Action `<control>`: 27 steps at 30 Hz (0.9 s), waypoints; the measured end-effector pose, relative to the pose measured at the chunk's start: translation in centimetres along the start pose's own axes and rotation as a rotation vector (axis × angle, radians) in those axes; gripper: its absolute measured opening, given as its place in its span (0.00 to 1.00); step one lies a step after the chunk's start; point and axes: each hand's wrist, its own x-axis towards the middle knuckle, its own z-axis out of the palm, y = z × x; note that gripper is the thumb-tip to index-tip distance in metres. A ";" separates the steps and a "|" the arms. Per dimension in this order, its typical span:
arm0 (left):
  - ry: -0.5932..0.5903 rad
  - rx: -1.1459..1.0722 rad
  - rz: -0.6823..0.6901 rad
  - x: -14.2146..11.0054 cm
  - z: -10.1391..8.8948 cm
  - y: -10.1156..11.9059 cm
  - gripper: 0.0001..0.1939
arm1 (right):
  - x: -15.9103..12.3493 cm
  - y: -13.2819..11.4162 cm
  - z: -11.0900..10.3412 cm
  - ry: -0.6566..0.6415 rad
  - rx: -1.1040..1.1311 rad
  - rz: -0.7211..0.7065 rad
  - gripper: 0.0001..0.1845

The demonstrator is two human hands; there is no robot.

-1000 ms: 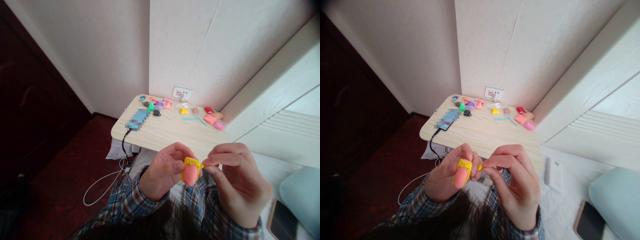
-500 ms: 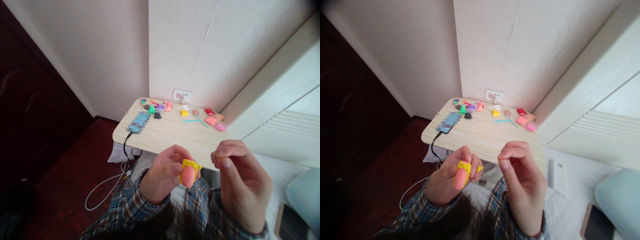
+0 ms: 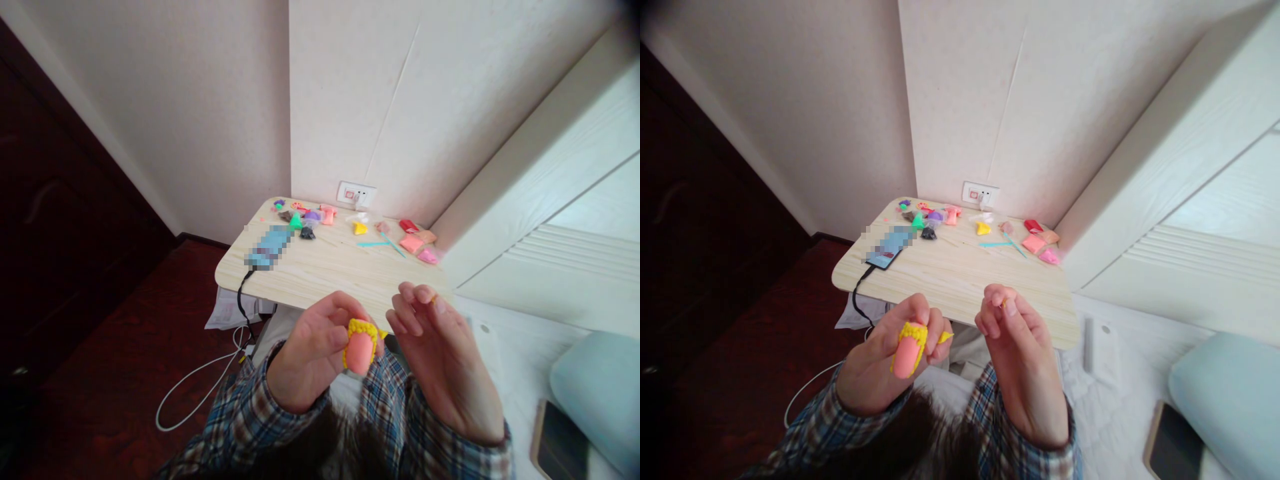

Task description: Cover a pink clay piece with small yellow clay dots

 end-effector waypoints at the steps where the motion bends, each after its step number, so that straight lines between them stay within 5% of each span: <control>1: 0.002 0.003 0.004 0.0 0.0 0.0 0.18 | 0.0 0.0 0.0 -0.001 -0.003 0.000 0.16; 27: 0.022 0.012 0.002 -0.1 0.1 0.0 0.18 | -0.2 0.4 0.2 0.070 -0.075 -0.006 0.14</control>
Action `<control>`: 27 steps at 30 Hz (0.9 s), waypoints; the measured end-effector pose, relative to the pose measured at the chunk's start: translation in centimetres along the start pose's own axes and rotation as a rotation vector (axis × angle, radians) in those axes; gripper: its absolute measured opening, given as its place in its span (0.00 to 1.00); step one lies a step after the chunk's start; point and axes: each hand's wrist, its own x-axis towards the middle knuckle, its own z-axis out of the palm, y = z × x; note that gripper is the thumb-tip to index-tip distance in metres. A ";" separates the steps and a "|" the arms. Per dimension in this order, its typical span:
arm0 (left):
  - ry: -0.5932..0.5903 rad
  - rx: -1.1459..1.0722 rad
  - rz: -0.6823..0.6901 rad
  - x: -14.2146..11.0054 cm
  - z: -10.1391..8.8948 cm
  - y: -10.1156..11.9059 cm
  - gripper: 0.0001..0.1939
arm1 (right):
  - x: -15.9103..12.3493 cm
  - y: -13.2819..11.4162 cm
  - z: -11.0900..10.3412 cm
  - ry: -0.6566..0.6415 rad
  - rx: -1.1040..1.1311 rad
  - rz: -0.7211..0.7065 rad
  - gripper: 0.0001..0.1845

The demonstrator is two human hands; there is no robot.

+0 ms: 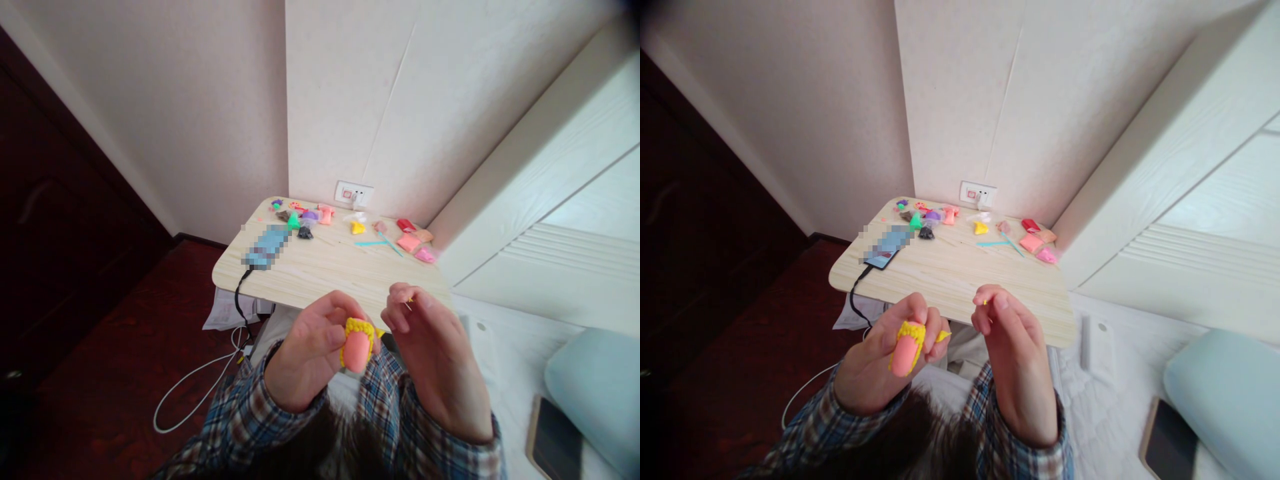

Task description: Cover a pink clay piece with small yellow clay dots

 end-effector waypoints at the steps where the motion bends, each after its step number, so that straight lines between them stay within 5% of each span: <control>1: 0.000 -0.006 0.003 0.0 0.0 0.0 0.17 | 0.0 0.0 0.0 -0.005 0.006 0.013 0.15; 27: 0.051 -0.041 -0.029 0.3 0.2 0.0 0.17 | 0.3 0.4 -0.4 -0.008 0.038 -0.003 0.16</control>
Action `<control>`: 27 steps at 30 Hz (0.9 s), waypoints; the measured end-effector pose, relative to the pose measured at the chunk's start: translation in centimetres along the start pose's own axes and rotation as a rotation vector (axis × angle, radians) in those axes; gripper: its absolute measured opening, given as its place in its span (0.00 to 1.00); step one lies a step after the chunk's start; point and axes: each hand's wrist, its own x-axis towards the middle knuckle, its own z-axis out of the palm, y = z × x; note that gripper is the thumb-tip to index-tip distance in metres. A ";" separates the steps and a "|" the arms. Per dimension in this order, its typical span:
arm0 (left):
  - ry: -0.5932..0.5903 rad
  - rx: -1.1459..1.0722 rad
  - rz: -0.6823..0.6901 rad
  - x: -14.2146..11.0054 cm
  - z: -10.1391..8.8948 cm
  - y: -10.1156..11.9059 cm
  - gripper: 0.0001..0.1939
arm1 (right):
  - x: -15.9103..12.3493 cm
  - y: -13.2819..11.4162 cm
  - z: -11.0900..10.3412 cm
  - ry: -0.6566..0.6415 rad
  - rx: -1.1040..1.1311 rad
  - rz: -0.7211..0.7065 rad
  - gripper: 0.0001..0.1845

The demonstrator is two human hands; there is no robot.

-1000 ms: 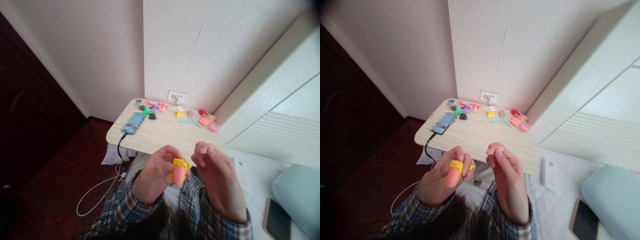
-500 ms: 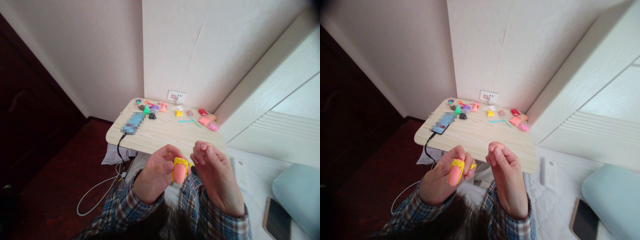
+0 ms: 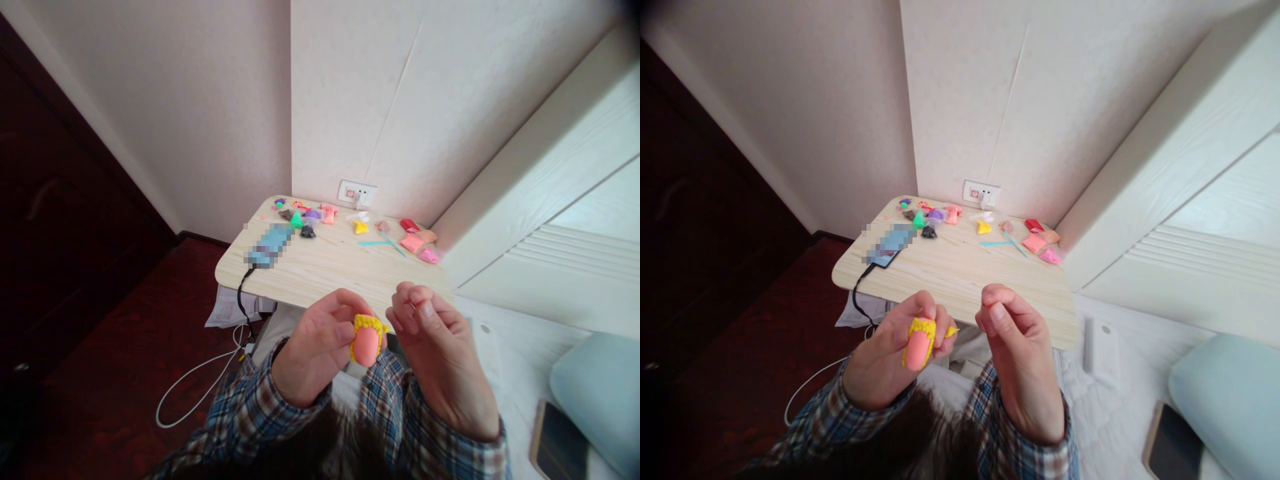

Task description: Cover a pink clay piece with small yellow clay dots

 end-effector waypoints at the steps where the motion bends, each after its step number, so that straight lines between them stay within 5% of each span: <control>1: 0.002 -0.002 -0.004 0.0 0.0 0.0 0.17 | 0.0 -0.1 0.0 -0.017 -0.004 -0.012 0.17; 15: 0.091 0.043 -0.025 -0.1 0.4 0.2 0.19 | -0.7 -0.7 0.2 -0.114 0.001 -0.083 0.19; 23: 0.110 0.199 -0.034 -0.4 0.6 0.4 0.19 | -1.6 -1.2 -0.3 -0.131 -0.128 -0.171 0.06; 27: 0.093 0.210 -0.034 -0.3 0.4 0.0 0.20 | -1.9 -1.5 -0.5 -0.261 -0.221 -0.206 0.03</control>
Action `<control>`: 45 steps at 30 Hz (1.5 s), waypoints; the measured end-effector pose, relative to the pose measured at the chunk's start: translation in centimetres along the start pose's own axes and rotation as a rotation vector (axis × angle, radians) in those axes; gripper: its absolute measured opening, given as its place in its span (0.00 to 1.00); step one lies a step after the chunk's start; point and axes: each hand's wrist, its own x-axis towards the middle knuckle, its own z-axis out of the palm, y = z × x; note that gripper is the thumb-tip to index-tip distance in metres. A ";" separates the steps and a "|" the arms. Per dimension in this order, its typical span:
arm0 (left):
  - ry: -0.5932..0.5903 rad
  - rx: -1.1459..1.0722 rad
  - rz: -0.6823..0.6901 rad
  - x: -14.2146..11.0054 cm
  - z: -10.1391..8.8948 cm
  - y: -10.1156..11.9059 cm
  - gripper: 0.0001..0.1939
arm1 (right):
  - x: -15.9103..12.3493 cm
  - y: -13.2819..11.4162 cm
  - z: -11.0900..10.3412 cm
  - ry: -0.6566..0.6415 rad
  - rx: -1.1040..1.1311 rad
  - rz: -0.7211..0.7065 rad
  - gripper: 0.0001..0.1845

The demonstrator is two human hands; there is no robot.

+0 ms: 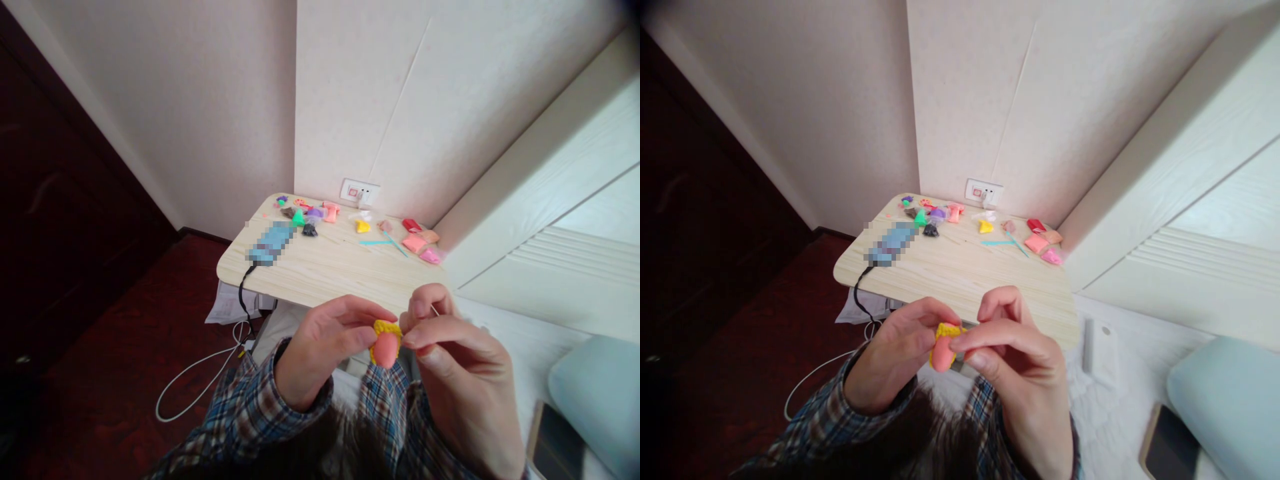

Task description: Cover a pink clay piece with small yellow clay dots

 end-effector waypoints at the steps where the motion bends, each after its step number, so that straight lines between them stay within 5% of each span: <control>1: -0.008 -0.008 -0.003 0.0 0.0 -0.1 0.19 | 0.0 0.0 0.0 -0.033 -0.019 -0.009 0.04; 22: -0.104 0.010 0.048 0.1 -0.3 -0.3 0.15 | 0.1 -0.5 0.4 -0.024 0.030 0.128 0.06; 37: -0.125 -0.014 0.062 0.3 -0.1 -0.2 0.13 | -0.1 -0.5 0.2 0.020 -0.037 0.065 0.10; 42: -0.074 -0.034 0.036 0.2 0.0 0.2 0.16 | 0.1 -0.2 -0.3 0.130 -0.064 0.026 0.07; 45: -0.121 -0.094 0.071 0.2 -0.1 0.3 0.14 | 0.2 0.0 -0.7 0.077 -0.151 0.008 0.04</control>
